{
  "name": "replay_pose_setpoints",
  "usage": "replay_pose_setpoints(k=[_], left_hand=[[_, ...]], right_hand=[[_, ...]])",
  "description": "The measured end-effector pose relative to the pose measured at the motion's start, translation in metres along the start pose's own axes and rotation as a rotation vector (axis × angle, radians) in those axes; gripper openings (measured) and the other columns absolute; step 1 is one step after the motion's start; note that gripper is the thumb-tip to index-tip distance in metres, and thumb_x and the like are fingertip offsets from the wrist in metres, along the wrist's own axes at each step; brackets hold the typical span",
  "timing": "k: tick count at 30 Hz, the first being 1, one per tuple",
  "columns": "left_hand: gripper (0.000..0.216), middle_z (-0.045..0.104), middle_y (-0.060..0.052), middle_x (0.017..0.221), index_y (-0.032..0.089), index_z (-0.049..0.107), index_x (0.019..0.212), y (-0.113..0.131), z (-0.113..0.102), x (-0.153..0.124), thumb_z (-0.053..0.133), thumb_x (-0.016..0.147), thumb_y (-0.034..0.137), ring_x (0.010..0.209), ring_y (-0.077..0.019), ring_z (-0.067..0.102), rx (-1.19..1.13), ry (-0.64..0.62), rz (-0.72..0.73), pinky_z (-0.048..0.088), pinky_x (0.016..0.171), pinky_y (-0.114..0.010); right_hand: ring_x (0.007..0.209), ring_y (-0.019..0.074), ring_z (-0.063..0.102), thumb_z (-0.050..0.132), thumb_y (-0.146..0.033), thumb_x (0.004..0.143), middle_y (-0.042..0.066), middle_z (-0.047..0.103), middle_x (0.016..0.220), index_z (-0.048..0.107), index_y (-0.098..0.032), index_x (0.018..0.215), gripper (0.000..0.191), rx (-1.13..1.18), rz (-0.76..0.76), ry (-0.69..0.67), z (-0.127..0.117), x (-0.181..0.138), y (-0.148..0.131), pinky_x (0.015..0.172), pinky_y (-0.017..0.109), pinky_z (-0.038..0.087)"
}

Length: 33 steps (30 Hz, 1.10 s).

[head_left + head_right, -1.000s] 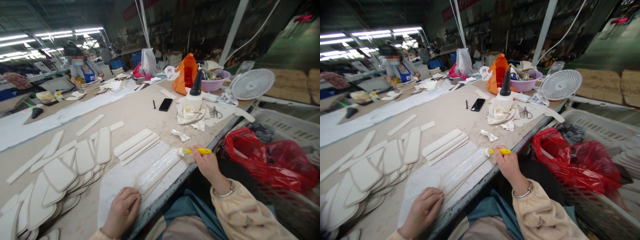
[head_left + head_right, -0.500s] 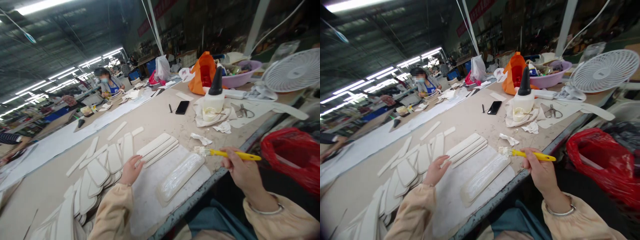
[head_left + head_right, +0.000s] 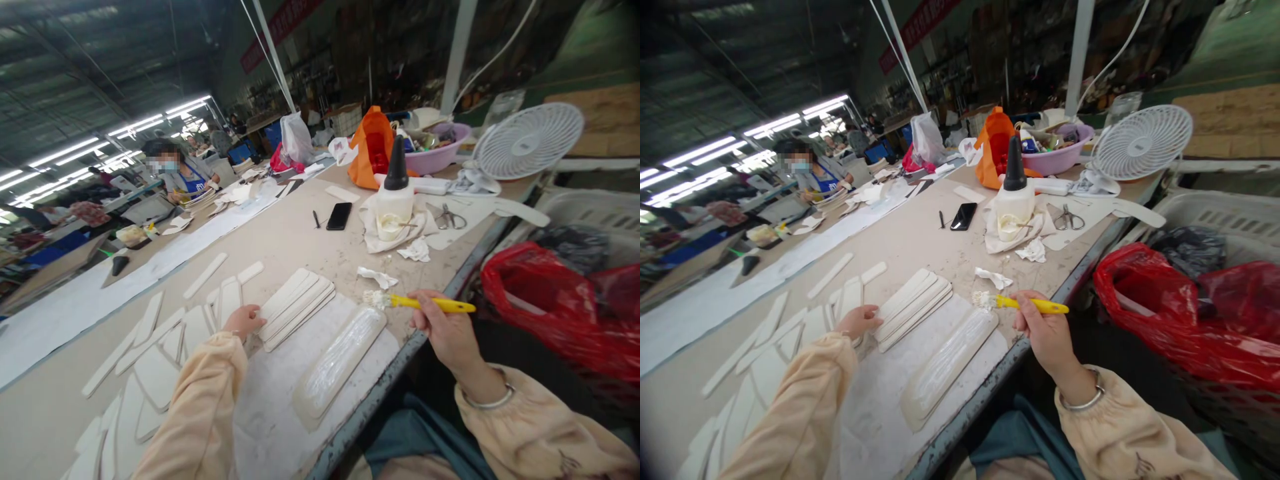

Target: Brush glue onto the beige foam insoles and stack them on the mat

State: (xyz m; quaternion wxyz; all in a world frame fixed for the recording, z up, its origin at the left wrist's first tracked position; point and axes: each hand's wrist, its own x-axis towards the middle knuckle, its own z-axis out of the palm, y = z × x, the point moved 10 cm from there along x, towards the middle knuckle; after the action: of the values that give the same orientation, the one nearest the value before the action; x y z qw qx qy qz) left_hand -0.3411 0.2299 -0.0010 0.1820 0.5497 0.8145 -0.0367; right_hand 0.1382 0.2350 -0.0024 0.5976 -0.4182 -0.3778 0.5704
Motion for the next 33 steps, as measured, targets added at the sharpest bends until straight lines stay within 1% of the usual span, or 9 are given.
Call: replay_pose_setpoints(k=[3, 6, 10, 14, 20, 24, 27, 30, 33], left_hand=[[0.026, 0.067, 0.0, 0.074, 0.017, 0.067, 0.084, -0.002, -0.006, 0.003, 0.072, 0.067, 0.036, 0.076, -0.0185, 0.064, 0.005, 0.035, -0.015, 0.046, 0.069, -0.027], [0.033, 0.065, 0.0, 0.071, 0.018, 0.065, 0.081, 0.0, -0.017, -0.003, 0.071, 0.059, 0.041, 0.075, -0.0203, 0.063, 0.008, 0.136, -0.035, 0.042, 0.064, -0.026], [0.036, 0.066, -0.001, 0.077, 0.02, 0.064, 0.087, -0.003, -0.034, -0.024, 0.057, 0.07, 0.051, 0.079, -0.0204, 0.061, -0.031, 0.279, -0.066, 0.042, 0.066, -0.026], [0.045, 0.068, -0.002, 0.074, 0.02, 0.068, 0.09, -0.03, -0.046, -0.051, 0.044, 0.078, 0.058, 0.076, -0.0209, 0.062, -0.1, 0.376, -0.167, 0.044, 0.063, -0.026], [0.033, 0.072, -0.004, 0.101, 0.027, 0.072, 0.092, -0.052, -0.051, -0.081, 0.053, 0.077, 0.048, 0.095, -0.0277, 0.063, -0.13, 0.468, -0.183, 0.047, 0.078, -0.034], [0.03, 0.062, -0.007, 0.123, 0.022, 0.071, 0.084, -0.043, -0.06, -0.096, 0.05, 0.08, 0.042, 0.111, -0.0288, 0.056, -0.19, 0.562, -0.133, 0.043, 0.093, -0.037], [0.039, 0.068, -0.007, 0.099, 0.018, 0.068, 0.091, -0.035, -0.061, -0.116, 0.042, 0.085, 0.046, 0.096, -0.0249, 0.061, -0.28, 0.62, -0.138, 0.047, 0.081, -0.033], [0.046, 0.066, -0.001, 0.077, 0.018, 0.065, 0.099, -0.005, -0.041, -0.144, 0.038, 0.088, 0.053, 0.076, -0.018, 0.06, -0.455, 0.581, -0.049, 0.047, 0.065, -0.025], [0.041, 0.063, -0.001, 0.073, 0.016, 0.065, 0.091, 0.048, -0.004, -0.172, 0.046, 0.085, 0.052, 0.07, -0.0156, 0.056, -0.703, 0.432, 0.126, 0.045, 0.062, -0.024]], right_hand=[[0.046, 0.0097, 0.044, 0.062, -0.046, 0.084, -0.006, 0.046, 0.05, 0.062, -0.017, 0.093, 0.03, -0.001, 0.0, 0.003, 0.001, 0.0, -0.002, 0.05, 0.024, 0.046], [0.045, 0.01, 0.044, 0.061, -0.047, 0.084, -0.006, 0.045, 0.049, 0.061, -0.017, 0.092, 0.031, -0.025, -0.043, 0.019, 0.0, 0.0, -0.01, 0.048, 0.024, 0.044], [0.044, 0.0101, 0.045, 0.06, -0.048, 0.084, -0.005, 0.048, 0.05, 0.061, -0.016, 0.094, 0.033, -0.08, -0.118, 0.034, -0.002, -0.001, -0.021, 0.043, 0.023, 0.039], [0.043, 0.0089, 0.043, 0.059, -0.048, 0.085, -0.005, 0.048, 0.05, 0.061, -0.016, 0.092, 0.033, -0.113, -0.157, 0.015, 0.001, -0.003, -0.026, 0.045, 0.024, 0.041], [0.044, 0.0089, 0.043, 0.06, -0.049, 0.084, -0.005, 0.049, 0.051, 0.061, -0.016, 0.093, 0.034, -0.105, -0.163, 0.014, 0.003, -0.005, -0.025, 0.046, 0.024, 0.042], [0.044, 0.009, 0.044, 0.058, -0.047, 0.087, -0.005, 0.049, 0.051, 0.062, -0.016, 0.093, 0.031, -0.127, -0.172, -0.007, 0.005, -0.006, -0.023, 0.046, 0.023, 0.041], [0.047, 0.0096, 0.048, 0.056, -0.041, 0.09, -0.004, 0.053, 0.056, 0.062, -0.018, 0.098, 0.025, -0.185, -0.242, -0.015, 0.006, -0.008, -0.026, 0.046, 0.022, 0.041], [0.061, 0.0123, 0.059, 0.058, -0.035, 0.089, 0.0, 0.062, 0.072, 0.062, -0.02, 0.1, 0.019, -0.204, -0.364, -0.01, 0.01, -0.012, -0.035, 0.057, 0.026, 0.051], [0.086, 0.019, 0.067, 0.057, -0.034, 0.09, 0.005, 0.066, 0.095, 0.061, -0.021, 0.098, 0.016, -0.149, -0.388, -0.075, 0.024, -0.017, -0.032, 0.081, 0.038, 0.056]])
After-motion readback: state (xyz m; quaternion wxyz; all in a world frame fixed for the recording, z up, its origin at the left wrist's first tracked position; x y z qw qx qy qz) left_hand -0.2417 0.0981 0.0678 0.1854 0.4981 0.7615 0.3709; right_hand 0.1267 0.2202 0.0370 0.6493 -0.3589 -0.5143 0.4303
